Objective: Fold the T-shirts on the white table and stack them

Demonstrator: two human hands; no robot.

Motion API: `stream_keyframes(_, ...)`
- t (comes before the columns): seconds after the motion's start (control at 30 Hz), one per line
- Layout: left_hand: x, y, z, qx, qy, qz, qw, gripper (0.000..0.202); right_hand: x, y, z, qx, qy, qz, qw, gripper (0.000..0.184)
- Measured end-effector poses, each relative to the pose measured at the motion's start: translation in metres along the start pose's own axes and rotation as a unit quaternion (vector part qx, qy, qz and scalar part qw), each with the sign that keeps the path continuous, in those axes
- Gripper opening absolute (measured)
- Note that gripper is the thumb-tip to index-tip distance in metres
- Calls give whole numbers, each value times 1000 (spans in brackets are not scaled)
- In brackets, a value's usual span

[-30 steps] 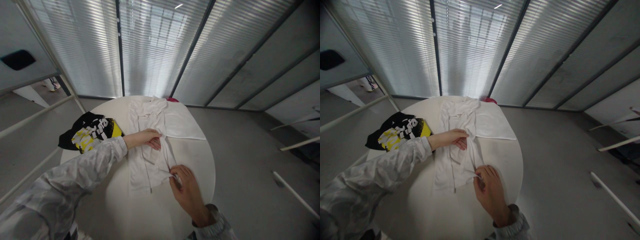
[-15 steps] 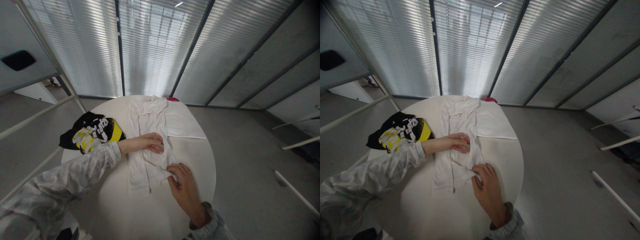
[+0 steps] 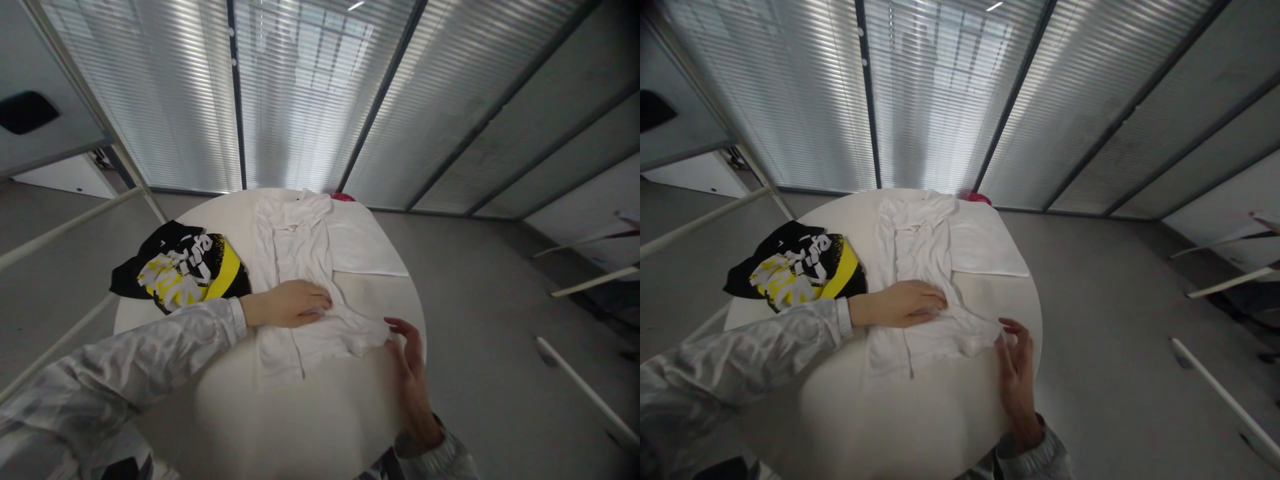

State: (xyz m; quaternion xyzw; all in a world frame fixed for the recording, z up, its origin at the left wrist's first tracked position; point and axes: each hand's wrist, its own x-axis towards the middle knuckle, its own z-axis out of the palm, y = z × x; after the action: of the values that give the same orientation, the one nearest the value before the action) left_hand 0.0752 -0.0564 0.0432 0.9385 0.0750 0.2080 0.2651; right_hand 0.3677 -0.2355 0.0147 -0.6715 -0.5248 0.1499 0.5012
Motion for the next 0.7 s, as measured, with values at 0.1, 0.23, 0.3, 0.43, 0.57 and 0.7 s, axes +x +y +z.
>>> stream_keyframes(0.1,2,0,4,-25,-8,25,999,34,-2,-11,4,-126,-54,-104,985,47)
stream_keyframes(0.23,1,-2,6,-69,-27,0,997,38,3,-10,16,-244,-74,-204,945,40)
stream_keyframes(0.3,-1,-2,6,-103,-18,-13,994,38,9,-4,17,-252,-69,-226,938,27)
stream_keyframes(0.43,-4,3,5,-131,-16,-1,991,36,21,0,7,-168,-51,-180,968,25)
stream_keyframes(0.57,-4,9,9,-114,-32,11,993,42,29,-16,-2,-31,-3,6,999,40)
stream_keyframes(0.7,2,10,21,-95,-32,23,995,56,32,-28,-1,38,48,55,997,45)
